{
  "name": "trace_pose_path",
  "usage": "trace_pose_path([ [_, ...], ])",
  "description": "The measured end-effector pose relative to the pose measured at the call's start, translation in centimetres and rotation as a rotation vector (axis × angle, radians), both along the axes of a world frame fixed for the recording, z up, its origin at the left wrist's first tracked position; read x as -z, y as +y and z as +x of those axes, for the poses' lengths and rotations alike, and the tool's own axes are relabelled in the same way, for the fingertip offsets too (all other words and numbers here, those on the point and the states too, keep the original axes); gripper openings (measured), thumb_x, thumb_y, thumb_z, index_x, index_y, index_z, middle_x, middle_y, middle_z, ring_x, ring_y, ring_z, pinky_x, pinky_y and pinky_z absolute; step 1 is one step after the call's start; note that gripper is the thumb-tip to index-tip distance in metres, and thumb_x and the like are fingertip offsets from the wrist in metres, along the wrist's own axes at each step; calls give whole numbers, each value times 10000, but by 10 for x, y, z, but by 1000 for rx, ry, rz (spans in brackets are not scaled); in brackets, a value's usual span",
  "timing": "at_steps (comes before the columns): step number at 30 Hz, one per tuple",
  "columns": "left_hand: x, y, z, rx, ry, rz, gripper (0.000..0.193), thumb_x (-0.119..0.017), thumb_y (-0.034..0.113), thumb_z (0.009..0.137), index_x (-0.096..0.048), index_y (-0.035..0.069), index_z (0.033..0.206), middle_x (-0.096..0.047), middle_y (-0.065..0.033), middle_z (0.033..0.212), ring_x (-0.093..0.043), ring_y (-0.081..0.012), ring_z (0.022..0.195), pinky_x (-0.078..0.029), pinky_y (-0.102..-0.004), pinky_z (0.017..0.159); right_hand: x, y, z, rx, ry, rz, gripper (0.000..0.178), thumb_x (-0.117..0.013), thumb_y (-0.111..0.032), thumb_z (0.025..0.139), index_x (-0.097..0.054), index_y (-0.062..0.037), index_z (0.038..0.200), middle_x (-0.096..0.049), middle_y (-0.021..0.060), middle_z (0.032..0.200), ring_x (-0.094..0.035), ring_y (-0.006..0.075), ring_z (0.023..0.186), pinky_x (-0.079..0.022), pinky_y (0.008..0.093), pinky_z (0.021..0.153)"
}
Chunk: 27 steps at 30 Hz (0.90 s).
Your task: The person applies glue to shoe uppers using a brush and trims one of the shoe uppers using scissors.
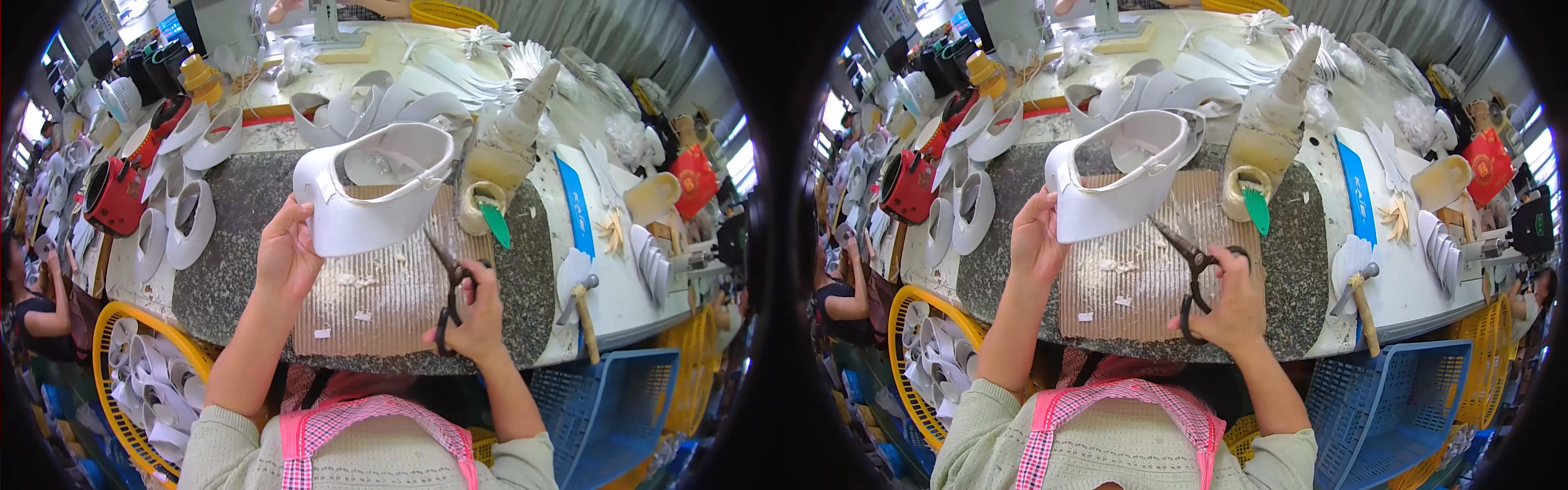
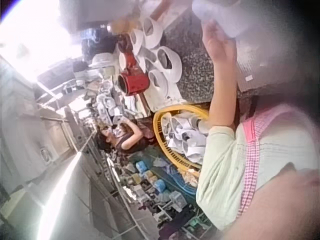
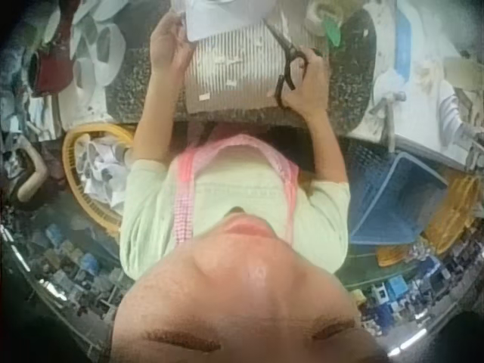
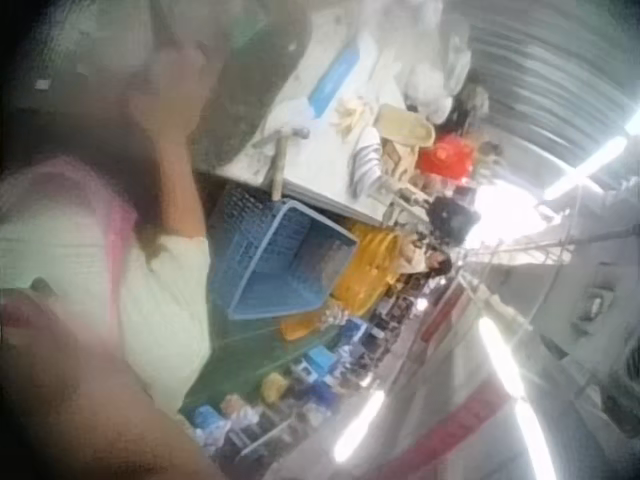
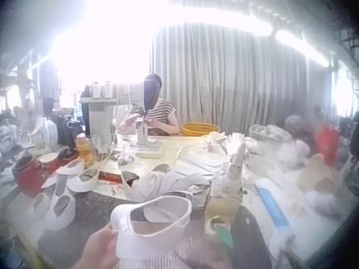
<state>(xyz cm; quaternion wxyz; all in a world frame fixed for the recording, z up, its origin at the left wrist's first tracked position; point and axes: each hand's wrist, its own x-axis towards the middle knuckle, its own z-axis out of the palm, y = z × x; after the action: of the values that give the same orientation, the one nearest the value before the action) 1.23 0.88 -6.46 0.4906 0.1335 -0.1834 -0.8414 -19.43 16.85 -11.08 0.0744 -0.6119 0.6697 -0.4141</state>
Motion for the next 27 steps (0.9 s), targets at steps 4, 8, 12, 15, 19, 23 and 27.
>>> trace_pose_path([
  [4, -1, 1, 3, -28, 15, 21, 340, -395, -29, 814, -367, -18, 1153, -490, -138, 1136, -515, -224, 1069, -427, -364, 948, 13, -4, 23, 36, -98, 10, 1047, -834, -471, 350, -383, -47, 1195, -458, 98, 906, -494, 232, 731, -443, 342, 631],
  [8, 0, 4, 4, -14, 13, 14, 344, -395, -27, 813, -366, -13, 1155, -491, -138, 1133, -514, -224, 1071, -423, -376, 953, 11, -8, 29, 76, -133, -13, 1034, -826, -483, 371, -382, -47, 1197, -460, 96, 908, -496, 220, 740, -443, 343, 629],
  [12, 1, 4, 5, -7, 20, 18, 346, -397, -27, 812, -365, -9, 1156, -493, -134, 1129, -514, -221, 1071, -427, -377, 946, 9, -13, 30, 62, -115, 1, 1020, -820, -493, 382, -390, -47, 1192, -464, 92, 898, -496, 215, 726, -439, 340, 611],
  [15, 1, 7, 4, -17, 20, 20, 341, -398, -26, 811, -366, -8, 1150, -496, -129, 1123, -518, -217, 1065, -433, -374, 937, 11, -16, 32, 52, -92, -77, 1011, -812, -507, 385, -400, -46, 1184, -462, 86, 877, -487, 210, 691, -431, 330, 585],
  [19, 9, 8, 3, -30, -3, 25, 356, -387, -26, 812, -355, -24, 1167, -496, -156, 1129, -517, -233, 1068, -426, -373, 946, 9, -17, 32, 81, -79, -84, 1009, -808, -519, 387, -409, -34, 1177, -462, 82, 863, -475, 204, 665, -424, 321, 572],
  [23, 4, 13, 0, -49, -30, 24, 341, -412, -24, 807, -372, 5, 1145, -501, -120, 1115, -521, -209, 1057, -437, -365, 932, 8, -15, 35, 112, -96, -84, 1011, -812, -512, 395, -407, -24, 1181, -465, 84, 857, -477, 201, 673, -425, 320, 575],
  [27, 4, 21, -6, -48, -33, 53, 350, -416, -23, 803, -373, 8, 1149, -501, -116, 1121, -519, -205, 1061, -434, -363, 935, 11, -15, 37, 134, -112, -59, 1004, -812, -508, 405, -406, -21, 1184, -466, 86, 856, -474, 200, 680, -424, 320, 577],
])
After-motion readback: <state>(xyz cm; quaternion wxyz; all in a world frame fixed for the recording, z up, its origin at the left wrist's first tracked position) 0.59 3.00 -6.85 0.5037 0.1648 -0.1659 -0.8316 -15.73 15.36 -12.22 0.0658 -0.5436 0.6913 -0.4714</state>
